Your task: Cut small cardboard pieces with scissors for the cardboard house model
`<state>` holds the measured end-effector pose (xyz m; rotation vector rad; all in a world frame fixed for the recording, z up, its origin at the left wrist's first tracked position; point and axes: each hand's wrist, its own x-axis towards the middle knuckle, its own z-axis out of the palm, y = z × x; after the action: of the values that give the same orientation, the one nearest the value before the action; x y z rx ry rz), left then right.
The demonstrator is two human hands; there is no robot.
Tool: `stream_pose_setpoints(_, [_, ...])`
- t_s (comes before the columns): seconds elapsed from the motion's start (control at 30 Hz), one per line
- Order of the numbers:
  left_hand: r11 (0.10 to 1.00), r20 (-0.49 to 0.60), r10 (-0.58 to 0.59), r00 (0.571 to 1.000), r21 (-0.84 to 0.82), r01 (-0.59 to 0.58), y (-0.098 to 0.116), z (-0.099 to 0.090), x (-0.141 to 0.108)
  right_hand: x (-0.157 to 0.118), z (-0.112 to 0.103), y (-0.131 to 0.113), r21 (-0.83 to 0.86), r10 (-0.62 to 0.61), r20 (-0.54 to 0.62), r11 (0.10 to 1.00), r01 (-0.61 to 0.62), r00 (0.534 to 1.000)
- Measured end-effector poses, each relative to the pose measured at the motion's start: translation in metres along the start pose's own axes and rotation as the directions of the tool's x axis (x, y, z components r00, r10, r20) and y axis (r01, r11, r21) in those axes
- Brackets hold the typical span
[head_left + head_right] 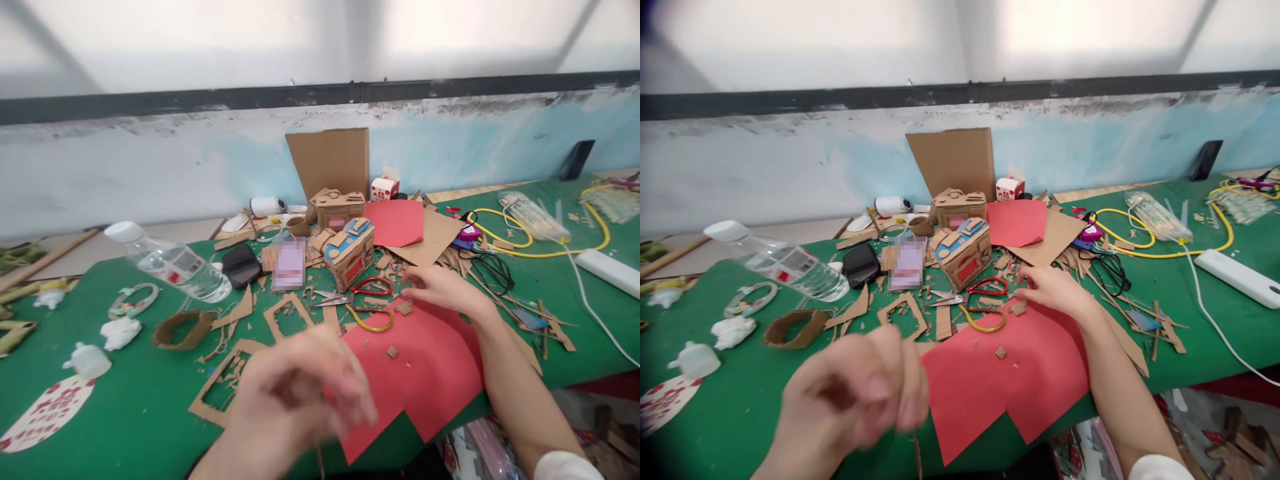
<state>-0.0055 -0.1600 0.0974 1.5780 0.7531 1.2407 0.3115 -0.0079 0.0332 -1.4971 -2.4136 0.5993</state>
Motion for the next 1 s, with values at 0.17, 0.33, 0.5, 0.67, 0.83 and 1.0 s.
stream_pose_setpoints(0.17, [0.988, -0.072, -0.153, 0.986, -0.027, 0.151, -0.038, -0.002, 0.077, 0.002, 0.008, 0.0, -0.025, -0.051, 0.096, 0.998, 0.053, 0.994])
stream_pose_setpoints(0.33, [0.967, -0.012, -0.125, 0.992, 0.221, 0.125, -0.09, 0.006, 0.1, 0.005, 0.015, -0.002, 0.025, -0.126, 0.112, 0.992, 0.124, 0.986])
stream_pose_setpoints(0.5, [0.947, -0.06, 0.004, 0.998, 0.321, 0.015, -0.121, -0.001, 0.102, 0.0, 0.013, -0.009, 0.009, -0.006, 0.107, 1.0, 0.005, 0.994])
stream_pose_setpoints(0.67, [0.958, -0.111, 0.009, 0.994, 0.286, 0.023, -0.126, -0.006, 0.097, 0.001, 0.007, -0.012, 0.16, -0.067, 0.13, 0.986, 0.046, 0.989])
stream_pose_setpoints(0.83, [0.975, -0.112, -0.059, 0.992, 0.206, 0.081, -0.131, 0.004, 0.092, 0.004, -0.001, -0.02, 0.48, -0.045, -0.158, 0.87, 0.116, 0.986])
stream_pose_setpoints(1.0, [0.974, -0.106, -0.206, 0.973, -0.118, 0.194, -0.132, 0.017, 0.092, 0.014, 0.021, -0.039, 0.63, -0.023, -0.357, 0.732, 0.258, 0.934])
